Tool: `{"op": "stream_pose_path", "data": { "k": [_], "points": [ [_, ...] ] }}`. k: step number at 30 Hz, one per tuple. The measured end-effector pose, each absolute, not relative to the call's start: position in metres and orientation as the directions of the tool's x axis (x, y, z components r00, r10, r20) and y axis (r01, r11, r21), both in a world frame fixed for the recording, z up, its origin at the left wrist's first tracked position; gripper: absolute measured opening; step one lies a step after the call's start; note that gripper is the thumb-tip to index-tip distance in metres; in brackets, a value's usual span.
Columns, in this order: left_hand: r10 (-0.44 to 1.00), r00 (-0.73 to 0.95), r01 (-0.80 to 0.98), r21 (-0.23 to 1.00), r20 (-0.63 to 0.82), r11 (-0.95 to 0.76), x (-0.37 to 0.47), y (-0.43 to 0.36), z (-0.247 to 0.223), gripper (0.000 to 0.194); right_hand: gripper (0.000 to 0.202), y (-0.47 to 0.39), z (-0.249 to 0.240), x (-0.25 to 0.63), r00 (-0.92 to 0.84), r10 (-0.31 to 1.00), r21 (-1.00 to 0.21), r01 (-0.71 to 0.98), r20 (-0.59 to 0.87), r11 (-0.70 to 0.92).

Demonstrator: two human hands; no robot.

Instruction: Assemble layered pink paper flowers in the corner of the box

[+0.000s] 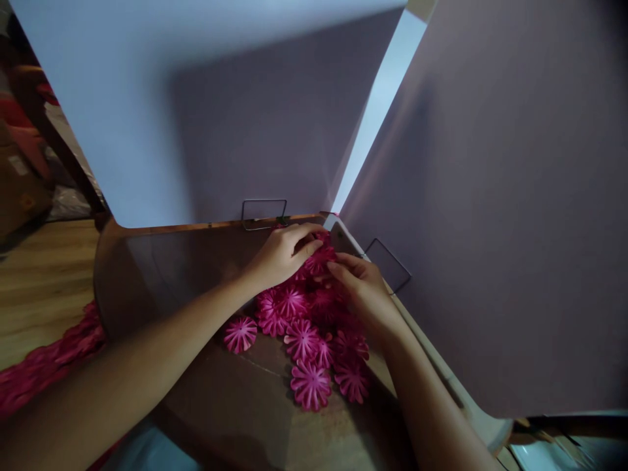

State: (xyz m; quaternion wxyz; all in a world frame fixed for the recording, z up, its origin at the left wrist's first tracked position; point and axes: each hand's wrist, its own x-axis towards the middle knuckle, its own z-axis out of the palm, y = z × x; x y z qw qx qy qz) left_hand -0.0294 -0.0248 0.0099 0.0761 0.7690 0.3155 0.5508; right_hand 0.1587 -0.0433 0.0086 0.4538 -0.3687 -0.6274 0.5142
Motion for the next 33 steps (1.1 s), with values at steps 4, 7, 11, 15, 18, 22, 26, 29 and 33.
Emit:
{"op": "stream_pose_path", "data": {
  "k": [4,7,11,15,18,22,26,29,33],
  "points": [
    [0.532,0.172,0.411,0.431,0.829,-0.804,-0.03,-0.026,0.011,0.012,0.025,-0.046,0.012,0.155,-0.387,0.914,-0.992,-0.073,0.124,0.104],
    [0.439,0.158,0.451,0.331,0.885,-0.829,-0.028,-0.026,0.012,0.006,0.021,-0.045,0.012,0.154,-0.316,0.943,-0.992,-0.097,0.102,0.075],
    [0.336,0.166,0.521,0.206,0.927,-0.828,-0.026,-0.027,0.011,0.014,0.02,-0.04,0.009,0.154,-0.181,0.98,-0.988,-0.144,0.079,0.053],
    [0.267,0.24,0.53,0.104,0.933,-0.842,-0.024,-0.028,0.008,0.022,0.019,-0.035,0.004,0.155,-0.122,0.986,-0.974,-0.205,0.117,0.09],
    [0.283,0.294,0.512,0.1,0.913,-0.853,-0.021,-0.028,0.006,0.019,0.019,-0.033,0.002,0.155,-0.112,0.982,-0.968,-0.217,0.153,0.126],
    [0.329,0.271,0.511,0.154,0.904,-0.845,-0.018,-0.029,0.009,0.014,0.023,-0.034,0.003,0.155,-0.11,0.973,-0.969,-0.17,0.201,0.181],
    [0.43,0.168,0.512,0.294,0.887,-0.807,-0.017,-0.033,0.013,0.013,0.025,-0.038,0.006,0.155,-0.154,0.952,-0.959,-0.145,0.264,0.242],
    [0.517,0.124,0.502,0.396,0.847,-0.769,-0.018,-0.036,0.014,0.013,0.027,-0.039,0.007,0.154,-0.164,0.949,-0.961,-0.108,0.268,0.253],
    [0.582,0.088,0.487,0.475,0.808,-0.733,-0.019,-0.039,0.015,0.014,0.031,-0.039,0.007,0.154,-0.113,0.961,-0.967,-0.036,0.254,0.252]
  ]
}}
